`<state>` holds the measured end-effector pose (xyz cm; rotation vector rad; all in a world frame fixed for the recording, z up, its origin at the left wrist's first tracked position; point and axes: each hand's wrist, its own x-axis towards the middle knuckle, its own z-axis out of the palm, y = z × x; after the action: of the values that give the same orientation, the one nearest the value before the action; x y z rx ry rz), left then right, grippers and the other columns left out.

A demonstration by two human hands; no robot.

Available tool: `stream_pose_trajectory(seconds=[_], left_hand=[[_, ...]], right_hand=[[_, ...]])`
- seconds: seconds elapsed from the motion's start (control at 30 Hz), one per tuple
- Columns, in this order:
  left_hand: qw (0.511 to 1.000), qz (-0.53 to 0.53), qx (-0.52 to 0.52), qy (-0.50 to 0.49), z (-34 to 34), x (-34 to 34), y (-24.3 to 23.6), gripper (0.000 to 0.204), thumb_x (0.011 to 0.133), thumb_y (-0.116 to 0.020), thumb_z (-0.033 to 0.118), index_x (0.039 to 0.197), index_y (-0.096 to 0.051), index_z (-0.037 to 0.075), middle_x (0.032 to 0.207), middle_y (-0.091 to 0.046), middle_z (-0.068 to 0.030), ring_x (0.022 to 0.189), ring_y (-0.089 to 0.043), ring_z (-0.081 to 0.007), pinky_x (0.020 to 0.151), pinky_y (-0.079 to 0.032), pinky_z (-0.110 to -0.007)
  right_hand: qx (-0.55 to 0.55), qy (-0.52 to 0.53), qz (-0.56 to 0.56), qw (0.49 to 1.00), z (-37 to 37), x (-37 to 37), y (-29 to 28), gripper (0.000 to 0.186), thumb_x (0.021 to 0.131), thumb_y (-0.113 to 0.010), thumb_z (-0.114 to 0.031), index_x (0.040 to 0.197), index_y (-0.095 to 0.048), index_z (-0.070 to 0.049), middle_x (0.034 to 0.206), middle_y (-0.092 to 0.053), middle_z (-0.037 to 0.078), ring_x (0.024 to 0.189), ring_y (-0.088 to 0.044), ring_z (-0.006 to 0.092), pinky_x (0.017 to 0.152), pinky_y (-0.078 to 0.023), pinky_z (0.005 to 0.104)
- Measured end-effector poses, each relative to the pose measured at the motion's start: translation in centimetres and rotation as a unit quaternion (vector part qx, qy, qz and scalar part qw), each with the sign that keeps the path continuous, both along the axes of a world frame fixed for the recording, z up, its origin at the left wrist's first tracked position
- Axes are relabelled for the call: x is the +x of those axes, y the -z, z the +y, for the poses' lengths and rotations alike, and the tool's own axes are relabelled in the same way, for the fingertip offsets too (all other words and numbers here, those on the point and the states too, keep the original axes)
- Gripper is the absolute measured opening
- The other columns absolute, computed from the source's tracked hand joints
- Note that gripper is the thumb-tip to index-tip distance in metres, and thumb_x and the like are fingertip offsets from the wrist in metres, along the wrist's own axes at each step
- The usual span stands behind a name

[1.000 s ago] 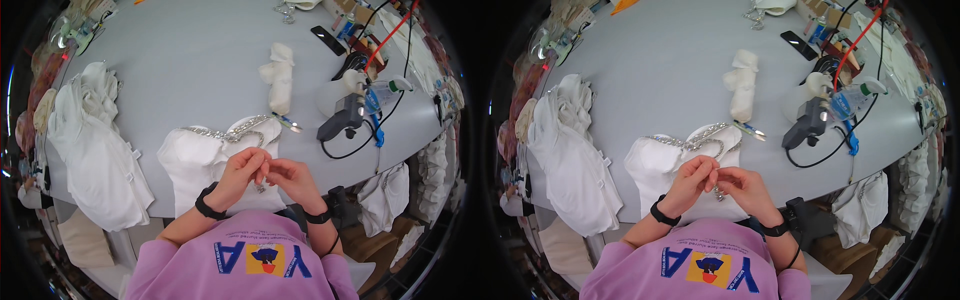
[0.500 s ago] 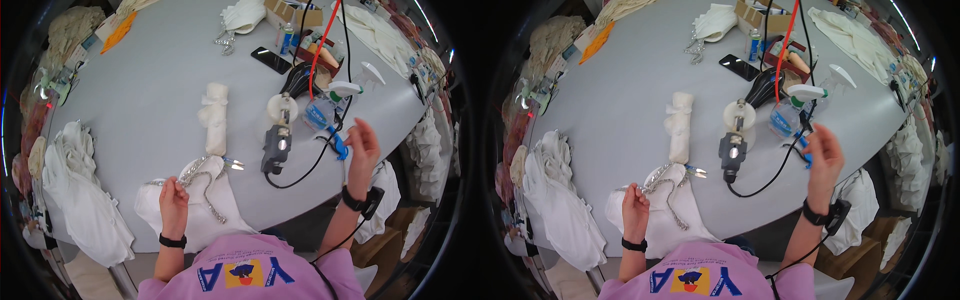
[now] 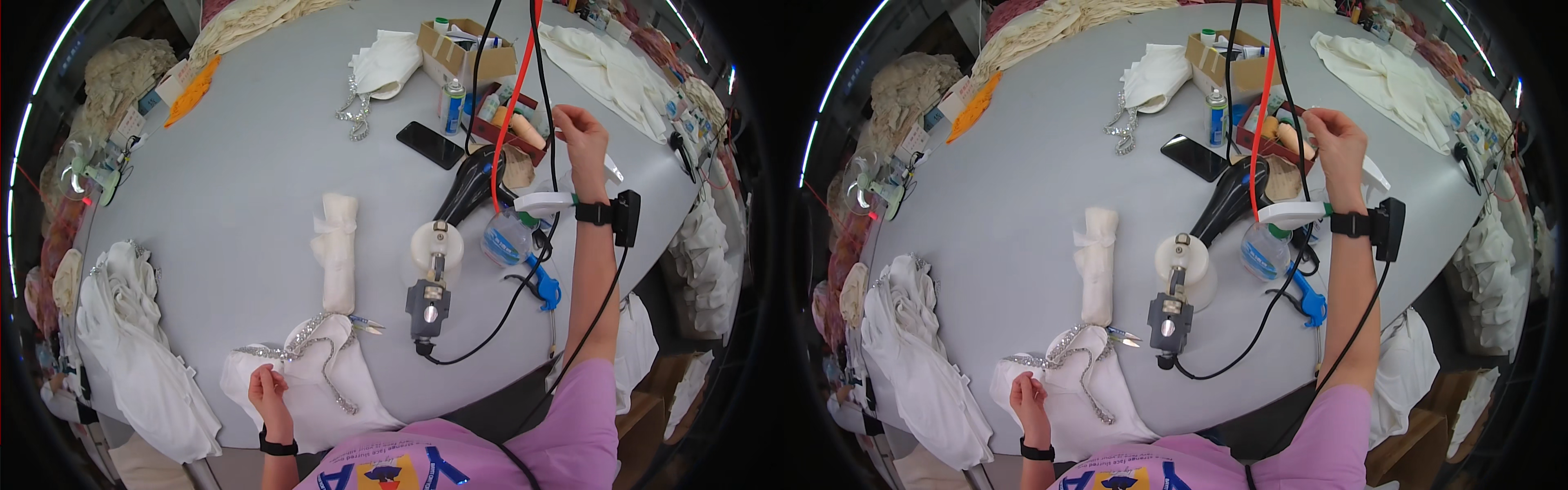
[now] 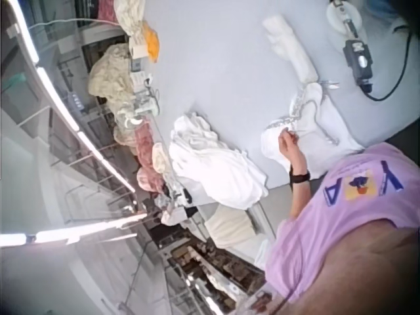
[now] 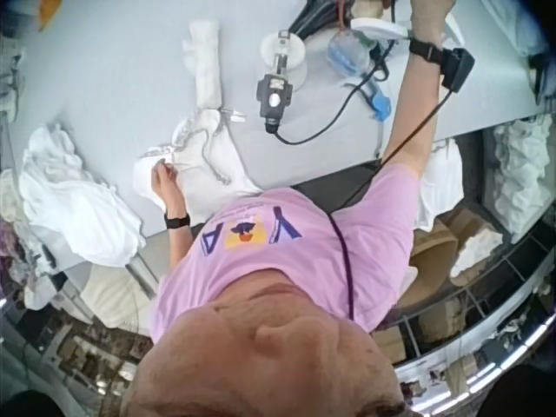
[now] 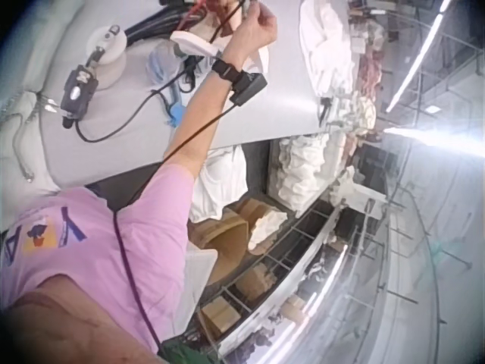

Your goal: Sewing rhinestone trim onto the neckline of a white corset-style top.

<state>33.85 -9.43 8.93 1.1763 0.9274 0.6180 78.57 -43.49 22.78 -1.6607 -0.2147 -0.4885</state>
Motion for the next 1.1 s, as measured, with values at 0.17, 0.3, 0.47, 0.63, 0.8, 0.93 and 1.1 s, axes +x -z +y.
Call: stream_pose_trajectory(seconds=[0.17,0.3,0.47,0.63,0.8,0.93,1.1], left_hand=[[0.985,0.086,0.139,0.058,-0.5,-0.7,2.3,0.019,0.092,-0.05,0.019,0.09,-0.056,0.001,0.064,-0.054,-0.0006,0.056,-0.048,-0.0068,0.053,-0.041,-0.02],[0.983,0.114,0.123,0.07,-0.5,-0.6,4.2,0.021,0.092,-0.049,0.02,0.089,-0.057,0.001,0.063,-0.054,-0.0011,0.055,-0.048,-0.0066,0.052,-0.041,-0.02],[0.985,0.128,0.104,0.058,0.1,-0.5,5.6,0.022,0.092,-0.05,0.021,0.087,-0.057,0.001,0.061,-0.054,-0.0011,0.052,-0.047,-0.0061,0.048,-0.039,-0.019],[0.982,0.153,0.103,0.033,-0.2,0.4,5.1,0.023,0.091,-0.051,0.023,0.085,-0.057,0.002,0.06,-0.053,-0.0001,0.05,-0.045,-0.0053,0.046,-0.036,-0.018],[0.979,0.178,0.093,0.032,-0.1,1.3,5.0,0.022,0.091,-0.051,0.023,0.083,-0.056,0.003,0.057,-0.051,0.0017,0.048,-0.042,-0.0042,0.045,-0.032,-0.018],[0.977,0.196,0.081,0.02,0.0,1.3,5.2,0.022,0.091,-0.05,0.022,0.081,-0.056,0.003,0.056,-0.05,0.002,0.048,-0.041,-0.0039,0.044,-0.031,-0.018],[0.971,0.221,0.091,0.02,0.0,1.4,5.1,0.021,0.092,-0.05,0.022,0.079,-0.053,0.005,0.055,-0.05,0.0022,0.046,-0.04,-0.0039,0.042,-0.031,-0.018]], right_hand=[[-0.075,-0.041,0.059,0.995,0.8,5.4,2.7,0.021,0.079,-0.066,-0.02,0.087,-0.065,-0.001,0.074,-0.062,0.001,0.067,-0.054,0.0061,0.061,-0.043,0.0213],[-0.115,-0.042,0.057,0.991,1.8,8.4,4.5,0.025,0.076,-0.066,-0.021,0.084,-0.065,0.003,0.067,-0.061,0.003,0.061,-0.052,0.0079,0.054,-0.041,0.0224],[-0.274,0.067,-0.011,0.959,1.0,13.2,8.8,0.018,0.073,-0.061,-0.016,0.077,-0.062,0.002,0.065,-0.061,0.014,0.06,-0.058,0.0222,0.057,-0.044,0.0329],[-0.432,0.086,0.005,0.898,1.2,15.1,10.5,0.013,0.074,-0.058,-0.014,0.076,-0.06,-0.001,0.072,-0.06,0.02,0.072,-0.059,0.0374,0.063,-0.046,0.0429],[-0.439,0.16,-0.056,0.882,0.5,17.9,13.4,0.014,0.071,-0.063,-0.014,0.075,-0.061,-0.001,0.072,-0.06,0.019,0.072,-0.06,0.0355,0.063,-0.046,0.0421],[-0.447,0.09,0.021,0.89,0.0,20.1,14.6,0.011,0.071,-0.062,-0.012,0.074,-0.063,-0.002,0.074,-0.061,0.017,0.071,-0.061,0.0319,0.064,-0.047,0.0389],[-0.51,0.008,0.049,0.859,-0.9,21.2,16.0,0.008,0.07,-0.058,-0.007,0.072,-0.062,0.0,0.083,-0.058,0.019,0.081,-0.057,0.0356,0.072,-0.046,0.0391]])
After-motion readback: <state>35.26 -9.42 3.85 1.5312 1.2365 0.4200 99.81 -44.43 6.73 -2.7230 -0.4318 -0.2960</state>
